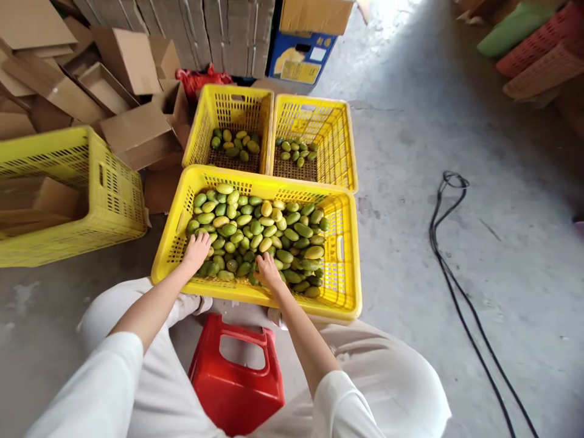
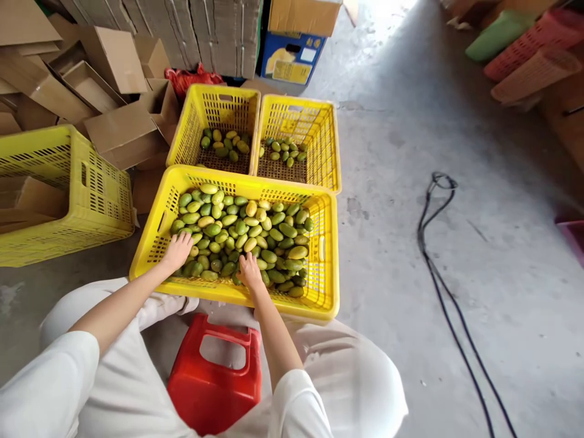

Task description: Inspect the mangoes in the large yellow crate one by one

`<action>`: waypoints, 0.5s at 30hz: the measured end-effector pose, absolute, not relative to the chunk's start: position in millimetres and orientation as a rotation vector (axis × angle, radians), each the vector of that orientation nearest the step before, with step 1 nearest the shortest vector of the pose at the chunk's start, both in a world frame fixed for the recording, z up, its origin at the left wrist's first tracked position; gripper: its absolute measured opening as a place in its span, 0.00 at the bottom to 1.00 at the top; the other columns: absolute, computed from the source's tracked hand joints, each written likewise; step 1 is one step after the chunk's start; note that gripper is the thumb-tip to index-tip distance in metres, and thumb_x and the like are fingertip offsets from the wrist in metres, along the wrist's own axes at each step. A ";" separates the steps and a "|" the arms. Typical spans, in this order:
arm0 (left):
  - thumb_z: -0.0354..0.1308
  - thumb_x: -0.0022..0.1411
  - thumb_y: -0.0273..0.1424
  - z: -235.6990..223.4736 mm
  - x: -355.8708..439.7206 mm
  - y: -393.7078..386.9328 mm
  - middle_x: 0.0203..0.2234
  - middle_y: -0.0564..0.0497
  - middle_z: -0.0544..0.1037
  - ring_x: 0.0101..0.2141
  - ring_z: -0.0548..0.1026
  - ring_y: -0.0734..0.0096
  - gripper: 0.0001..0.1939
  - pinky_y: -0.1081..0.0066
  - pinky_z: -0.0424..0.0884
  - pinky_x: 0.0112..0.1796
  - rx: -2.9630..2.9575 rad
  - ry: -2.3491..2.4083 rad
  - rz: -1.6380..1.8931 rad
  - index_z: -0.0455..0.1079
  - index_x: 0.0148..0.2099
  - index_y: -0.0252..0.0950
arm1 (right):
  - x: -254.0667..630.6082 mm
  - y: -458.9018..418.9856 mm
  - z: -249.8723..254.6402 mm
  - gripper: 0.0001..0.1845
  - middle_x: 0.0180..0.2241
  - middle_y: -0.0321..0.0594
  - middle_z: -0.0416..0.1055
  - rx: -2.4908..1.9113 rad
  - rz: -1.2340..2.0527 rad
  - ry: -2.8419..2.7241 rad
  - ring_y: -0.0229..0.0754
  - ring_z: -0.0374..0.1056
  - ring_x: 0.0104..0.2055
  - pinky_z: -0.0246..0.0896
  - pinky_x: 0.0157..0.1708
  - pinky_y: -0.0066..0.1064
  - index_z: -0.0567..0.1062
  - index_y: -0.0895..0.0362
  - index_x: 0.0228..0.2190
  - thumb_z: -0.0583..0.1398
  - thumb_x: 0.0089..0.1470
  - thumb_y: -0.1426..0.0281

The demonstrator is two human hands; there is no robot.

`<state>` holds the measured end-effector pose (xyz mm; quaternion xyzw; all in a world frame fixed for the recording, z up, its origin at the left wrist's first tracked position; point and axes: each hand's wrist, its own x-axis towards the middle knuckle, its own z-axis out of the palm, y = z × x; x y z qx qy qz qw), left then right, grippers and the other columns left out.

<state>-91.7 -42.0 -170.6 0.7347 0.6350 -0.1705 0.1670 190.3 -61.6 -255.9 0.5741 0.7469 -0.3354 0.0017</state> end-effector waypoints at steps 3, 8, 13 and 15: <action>0.45 0.71 0.17 -178.1 -99.3 -28.2 0.74 0.25 0.70 0.76 0.64 0.36 0.35 0.35 0.62 0.72 2.073 1.910 -0.414 0.72 0.75 0.29 | 194.2 -60.4 -260.5 0.12 0.45 0.46 0.70 1.932 -1.133 2.387 0.54 0.69 0.48 0.72 0.55 0.47 0.75 0.53 0.43 0.64 0.55 0.74; 0.53 0.70 0.20 -194.4 -106.3 -14.4 0.69 0.24 0.75 0.70 0.71 0.34 0.31 0.47 0.79 0.59 1.900 2.007 -0.433 0.75 0.73 0.28 | 206.7 -60.2 -261.4 0.09 0.44 0.45 0.71 2.193 -1.285 2.291 0.54 0.73 0.47 0.76 0.52 0.46 0.74 0.52 0.42 0.63 0.58 0.69; 0.55 0.75 0.30 -205.8 -117.4 -14.6 0.76 0.25 0.67 0.75 0.64 0.35 0.32 0.44 0.67 0.70 1.799 2.080 -0.357 0.69 0.77 0.28 | 212.4 -61.9 -260.4 0.11 0.46 0.50 0.76 2.353 -1.429 2.066 0.56 0.77 0.48 0.77 0.48 0.44 0.74 0.52 0.43 0.64 0.60 0.62; 0.50 0.79 0.36 -209.8 -122.4 -11.7 0.79 0.23 0.61 0.77 0.60 0.34 0.36 0.44 0.62 0.72 1.710 2.158 -0.313 0.61 0.81 0.23 | 211.4 -61.9 -259.7 0.12 0.47 0.51 0.76 2.381 -1.473 2.013 0.57 0.77 0.50 0.76 0.50 0.45 0.73 0.52 0.43 0.64 0.59 0.62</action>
